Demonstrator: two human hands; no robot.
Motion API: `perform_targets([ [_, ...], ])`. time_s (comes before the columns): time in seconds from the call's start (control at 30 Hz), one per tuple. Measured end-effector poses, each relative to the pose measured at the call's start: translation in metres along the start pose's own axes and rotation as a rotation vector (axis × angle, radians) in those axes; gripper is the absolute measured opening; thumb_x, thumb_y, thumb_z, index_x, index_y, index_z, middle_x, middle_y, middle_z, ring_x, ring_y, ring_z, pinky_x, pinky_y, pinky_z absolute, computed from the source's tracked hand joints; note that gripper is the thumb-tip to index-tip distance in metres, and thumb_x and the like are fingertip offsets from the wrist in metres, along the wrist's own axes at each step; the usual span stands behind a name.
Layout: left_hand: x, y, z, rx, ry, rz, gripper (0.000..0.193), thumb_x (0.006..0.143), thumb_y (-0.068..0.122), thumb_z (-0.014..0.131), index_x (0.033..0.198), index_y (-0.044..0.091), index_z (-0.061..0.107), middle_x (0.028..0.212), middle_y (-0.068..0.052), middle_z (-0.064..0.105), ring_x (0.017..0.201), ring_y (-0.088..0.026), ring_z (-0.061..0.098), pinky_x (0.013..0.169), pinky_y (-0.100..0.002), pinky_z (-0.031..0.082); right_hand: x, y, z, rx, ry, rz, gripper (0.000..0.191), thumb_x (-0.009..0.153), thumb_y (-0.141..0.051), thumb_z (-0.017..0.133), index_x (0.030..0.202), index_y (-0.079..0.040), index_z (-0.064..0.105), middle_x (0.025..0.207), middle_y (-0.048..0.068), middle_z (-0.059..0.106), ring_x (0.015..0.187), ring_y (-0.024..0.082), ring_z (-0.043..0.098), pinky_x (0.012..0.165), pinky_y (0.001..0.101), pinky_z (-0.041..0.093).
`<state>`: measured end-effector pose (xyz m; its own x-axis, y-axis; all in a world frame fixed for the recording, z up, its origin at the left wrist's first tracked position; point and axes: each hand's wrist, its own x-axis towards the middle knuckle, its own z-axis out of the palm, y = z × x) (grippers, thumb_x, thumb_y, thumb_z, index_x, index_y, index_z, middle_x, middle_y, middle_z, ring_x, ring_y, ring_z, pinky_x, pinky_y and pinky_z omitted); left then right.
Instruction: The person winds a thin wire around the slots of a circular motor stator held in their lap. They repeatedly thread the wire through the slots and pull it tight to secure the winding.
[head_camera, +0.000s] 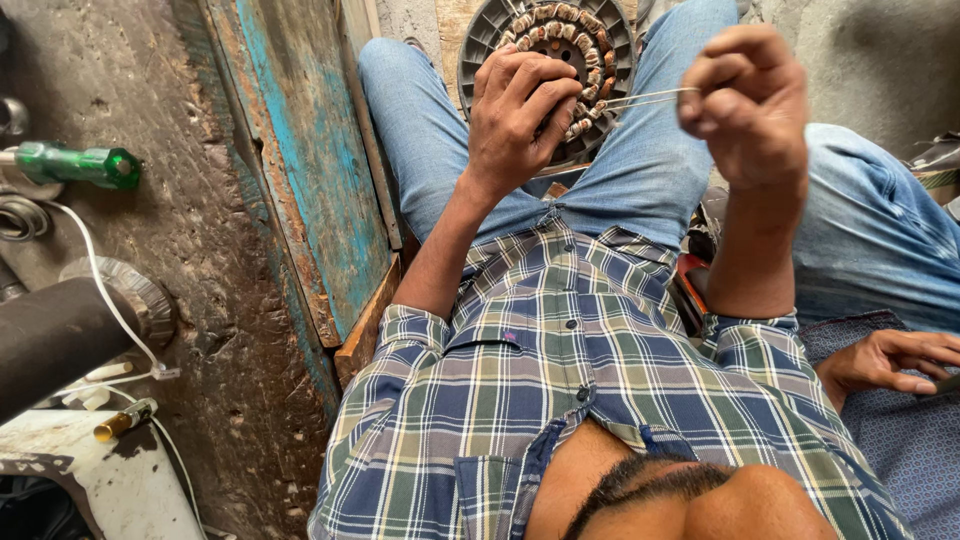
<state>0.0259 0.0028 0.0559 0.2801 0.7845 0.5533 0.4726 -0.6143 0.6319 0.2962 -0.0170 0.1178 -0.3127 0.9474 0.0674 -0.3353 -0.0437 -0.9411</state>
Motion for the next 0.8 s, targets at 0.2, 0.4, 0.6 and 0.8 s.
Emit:
perform_targets([
  [0.2, 0.003, 0.0, -0.002, 0.001, -0.008, 0.003, 0.01, 0.099, 0.023, 0.074, 0.106, 0.016, 0.073, 0.118, 0.003, 0.067, 0.121, -0.02, 0.058, 0.118, -0.046, 0.036, -0.007, -0.028, 0.004, -0.354, 0.024, -0.05, 0.035, 0.106, -0.024, 0.081, 0.124, 0.003, 0.068, 0.091, 0.013, 0.072, 0.075, 0.01, 0.07, 0.061, 0.0185, 0.054],
  [0.4, 0.003, 0.002, -0.007, 0.011, -0.022, 0.016, 0.011, 0.098, 0.023, 0.076, 0.105, 0.015, 0.073, 0.118, 0.002, 0.067, 0.121, -0.021, 0.058, 0.117, -0.046, 0.036, -0.003, -0.074, 0.017, -1.245, -0.198, 0.239, 0.033, 0.089, -0.024, 0.084, 0.109, 0.001, 0.079, 0.076, 0.01, 0.071, 0.06, 0.013, 0.062, 0.051, 0.0279, 0.046],
  [0.6, 0.003, 0.003, -0.007, -0.002, -0.012, 0.024, 0.012, 0.097, 0.022, 0.076, 0.105, 0.015, 0.073, 0.119, 0.003, 0.067, 0.121, -0.02, 0.058, 0.117, -0.046, 0.037, -0.012, -0.064, -0.009, -0.586, -0.406, -0.091, 0.019, 0.09, -0.029, 0.077, 0.088, -0.01, 0.076, 0.073, 0.005, 0.065, 0.059, 0.012, 0.059, 0.049, 0.0263, 0.044],
  [0.8, 0.002, 0.0, -0.007, -0.005, -0.025, 0.006, 0.012, 0.097, 0.023, 0.077, 0.105, 0.014, 0.074, 0.119, 0.003, 0.067, 0.121, -0.02, 0.058, 0.117, -0.045, 0.037, -0.068, -0.044, -0.086, -0.185, 0.354, -0.219, 0.02, 0.099, -0.036, 0.073, 0.093, -0.017, 0.073, 0.088, 0.001, 0.066, 0.076, 0.012, 0.06, 0.066, 0.0267, 0.047],
])
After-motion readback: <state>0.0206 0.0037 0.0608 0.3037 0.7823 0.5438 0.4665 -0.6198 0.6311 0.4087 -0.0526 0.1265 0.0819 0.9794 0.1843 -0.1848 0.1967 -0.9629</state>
